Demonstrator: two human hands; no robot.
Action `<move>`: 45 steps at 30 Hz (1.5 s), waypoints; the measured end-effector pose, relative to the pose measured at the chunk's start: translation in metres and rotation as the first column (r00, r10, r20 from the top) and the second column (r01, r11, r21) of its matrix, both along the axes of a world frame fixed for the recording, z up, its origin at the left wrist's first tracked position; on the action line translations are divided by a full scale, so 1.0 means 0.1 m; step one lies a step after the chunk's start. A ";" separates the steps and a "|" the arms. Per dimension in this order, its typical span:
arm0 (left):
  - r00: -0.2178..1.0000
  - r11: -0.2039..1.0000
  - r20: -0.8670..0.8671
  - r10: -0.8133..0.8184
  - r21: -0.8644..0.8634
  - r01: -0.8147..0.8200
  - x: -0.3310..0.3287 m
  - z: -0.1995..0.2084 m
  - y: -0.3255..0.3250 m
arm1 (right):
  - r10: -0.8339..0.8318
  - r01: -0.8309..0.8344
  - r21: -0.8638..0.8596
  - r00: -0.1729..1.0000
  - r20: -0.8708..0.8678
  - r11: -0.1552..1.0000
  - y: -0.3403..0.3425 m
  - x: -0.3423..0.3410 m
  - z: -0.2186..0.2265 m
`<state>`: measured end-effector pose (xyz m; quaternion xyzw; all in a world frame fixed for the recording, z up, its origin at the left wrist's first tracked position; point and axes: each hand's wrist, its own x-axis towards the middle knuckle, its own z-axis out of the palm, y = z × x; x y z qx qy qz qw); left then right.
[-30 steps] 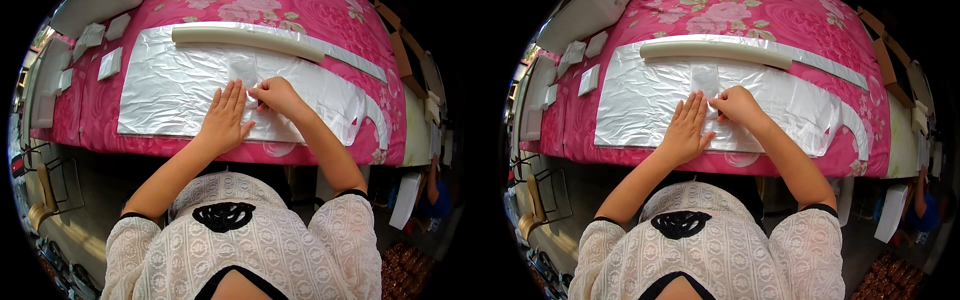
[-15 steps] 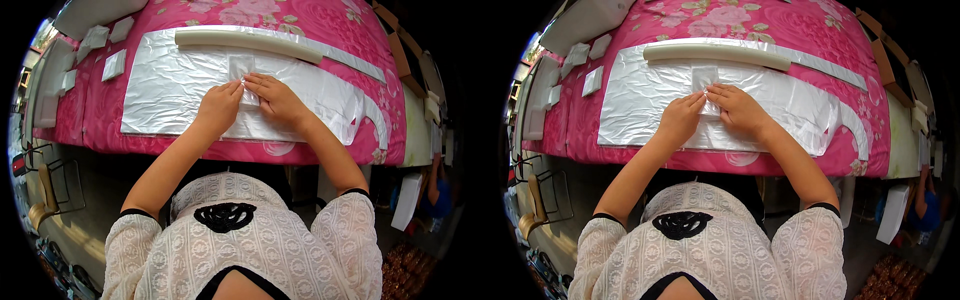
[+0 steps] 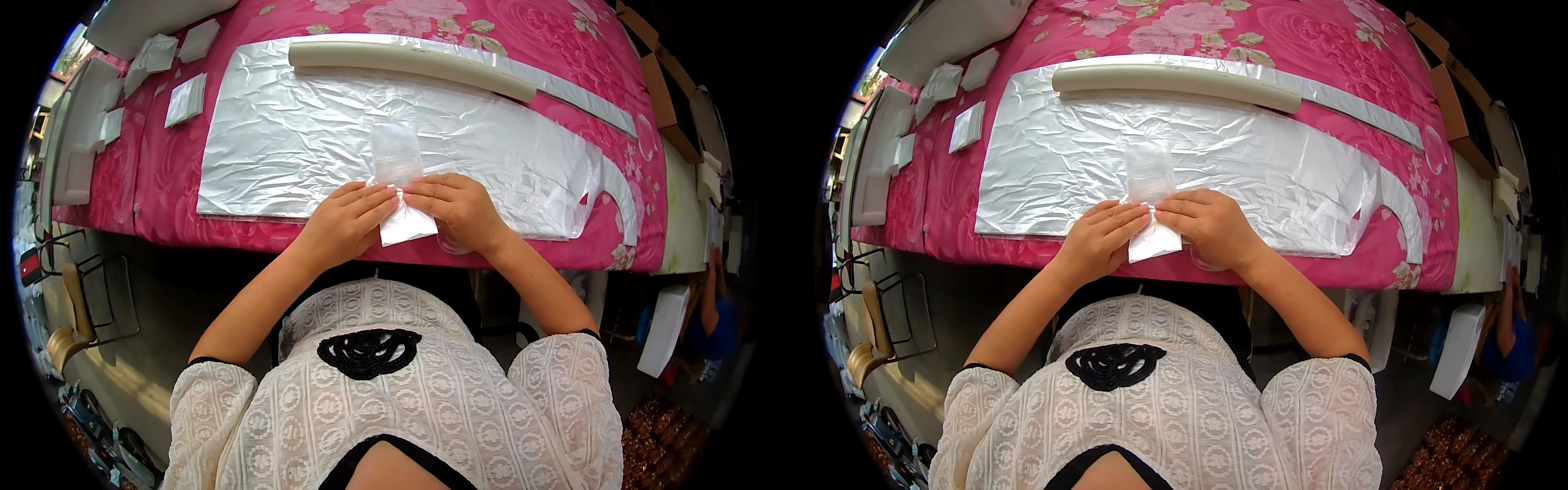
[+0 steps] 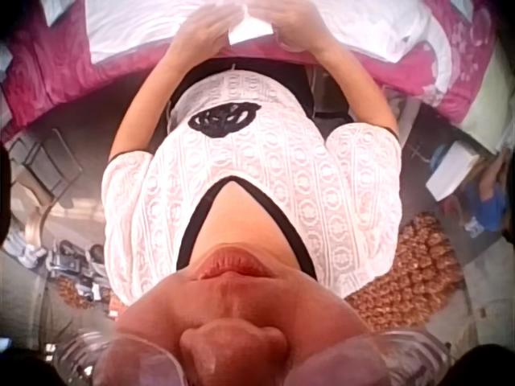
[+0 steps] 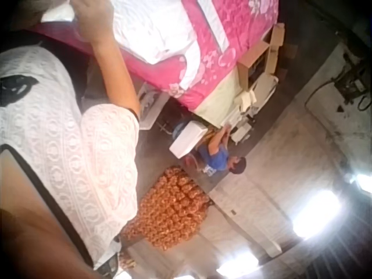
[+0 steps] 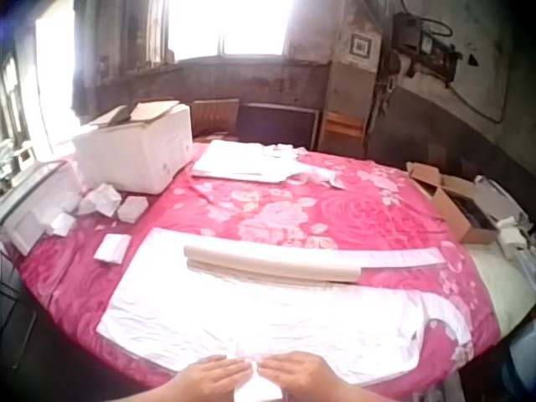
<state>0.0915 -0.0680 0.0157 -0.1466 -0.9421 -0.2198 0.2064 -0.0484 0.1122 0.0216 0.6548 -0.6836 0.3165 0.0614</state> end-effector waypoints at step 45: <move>0.553 0.143 0.707 -0.440 0.663 -0.734 0.79 0.07 0.01 | -0.171 0.159 0.291 0.985 0.015 0.943 -1.00 0.20 -0.09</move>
